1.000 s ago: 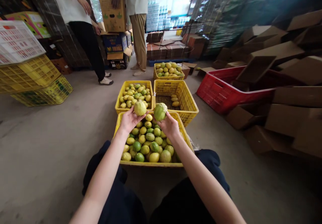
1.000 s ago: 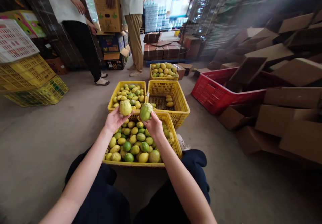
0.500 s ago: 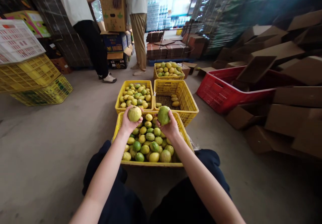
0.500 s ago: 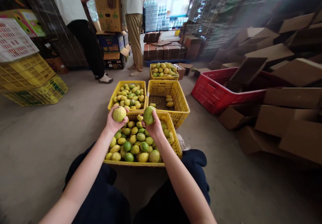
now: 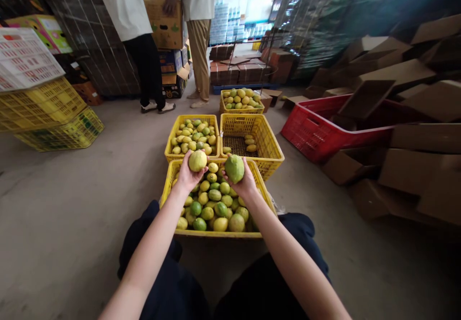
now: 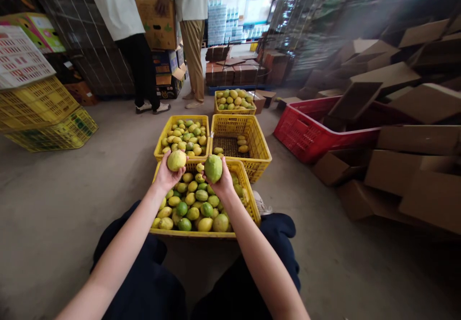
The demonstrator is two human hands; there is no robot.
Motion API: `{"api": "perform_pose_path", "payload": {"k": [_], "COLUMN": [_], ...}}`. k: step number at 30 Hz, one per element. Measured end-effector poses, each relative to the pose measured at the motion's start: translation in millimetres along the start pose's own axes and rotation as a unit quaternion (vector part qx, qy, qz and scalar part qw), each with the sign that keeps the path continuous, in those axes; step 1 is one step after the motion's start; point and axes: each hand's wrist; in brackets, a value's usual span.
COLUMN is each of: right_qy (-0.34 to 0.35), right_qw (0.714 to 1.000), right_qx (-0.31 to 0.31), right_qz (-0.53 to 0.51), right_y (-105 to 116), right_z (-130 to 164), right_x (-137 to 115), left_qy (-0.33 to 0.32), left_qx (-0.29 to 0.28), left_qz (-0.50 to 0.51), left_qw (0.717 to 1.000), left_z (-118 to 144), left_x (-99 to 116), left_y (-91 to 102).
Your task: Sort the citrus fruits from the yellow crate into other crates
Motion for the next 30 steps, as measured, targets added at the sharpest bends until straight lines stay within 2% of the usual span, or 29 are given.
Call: {"api": "perform_pose_path", "payload": {"k": [13,21,30], "right_qy": [0.005,0.005,0.011], "right_qw": [0.999,1.0,0.999], "right_qx": [-0.04,0.008,-0.013], "right_qz": [-0.025,-0.026,-0.049], "right_y": [5,0,11], "right_z": [2,9,-4], "right_x": [-2,-5,-1], "left_qy": [0.007,0.032,-0.026], "left_qx": [0.012,0.04,0.021], "left_qz": [0.045,0.096,0.122], "left_qw": [0.999,0.994,0.992], "left_z": [2,-3,-3], "left_x": [-5,-14,-17], "left_y": [1.4,2.6,0.0]}}
Point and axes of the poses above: each hand's wrist, its own z-axis away from the middle knuckle, its own y-axis out of the back of the hand, x = y × z, and after that the axes turned 13 degrees about x, right-handed
